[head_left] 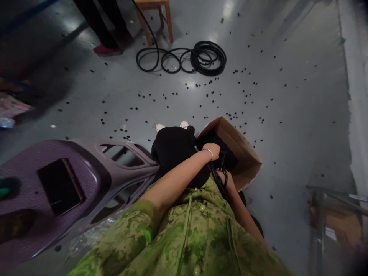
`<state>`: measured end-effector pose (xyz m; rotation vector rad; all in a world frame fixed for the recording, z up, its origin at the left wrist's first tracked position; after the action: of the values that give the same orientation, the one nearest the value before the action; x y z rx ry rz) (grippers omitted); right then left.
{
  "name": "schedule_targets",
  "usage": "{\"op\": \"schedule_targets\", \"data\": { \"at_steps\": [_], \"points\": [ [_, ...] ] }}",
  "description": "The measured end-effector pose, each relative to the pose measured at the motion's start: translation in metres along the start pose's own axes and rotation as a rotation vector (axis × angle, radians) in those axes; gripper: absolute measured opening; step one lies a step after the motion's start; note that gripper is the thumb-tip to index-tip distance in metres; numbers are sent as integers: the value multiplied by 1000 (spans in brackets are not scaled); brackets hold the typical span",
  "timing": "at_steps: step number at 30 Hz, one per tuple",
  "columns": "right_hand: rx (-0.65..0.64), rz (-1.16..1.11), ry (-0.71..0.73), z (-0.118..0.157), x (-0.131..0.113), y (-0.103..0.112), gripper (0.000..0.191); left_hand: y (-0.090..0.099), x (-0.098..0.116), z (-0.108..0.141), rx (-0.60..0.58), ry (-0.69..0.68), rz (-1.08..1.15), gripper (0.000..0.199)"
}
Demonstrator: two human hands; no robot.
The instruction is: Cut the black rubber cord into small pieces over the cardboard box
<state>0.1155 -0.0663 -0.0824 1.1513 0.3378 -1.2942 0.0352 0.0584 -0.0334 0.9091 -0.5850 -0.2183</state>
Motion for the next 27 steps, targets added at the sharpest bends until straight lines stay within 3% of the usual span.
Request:
{"op": "schedule_targets", "data": {
  "at_steps": [17,27],
  "points": [
    [-45,-49,-26,4,-22,-1,23,3,6,4,-1,-53,-20,30],
    [23,-4,-20,-4,-8,3,22,5,7,2,23,-56,-17,30]
  ]
}}
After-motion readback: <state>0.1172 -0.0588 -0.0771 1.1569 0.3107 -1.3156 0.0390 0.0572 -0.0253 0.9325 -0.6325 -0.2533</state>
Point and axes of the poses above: each hand's wrist, its own z-axis away from the middle knuckle, its own y-axis out of the back of the hand, x = y × z, the point moved 10 cm from there along -z, towards the middle knuckle, and after that the axes turned 9 degrees about x, right-handed, at the moved point
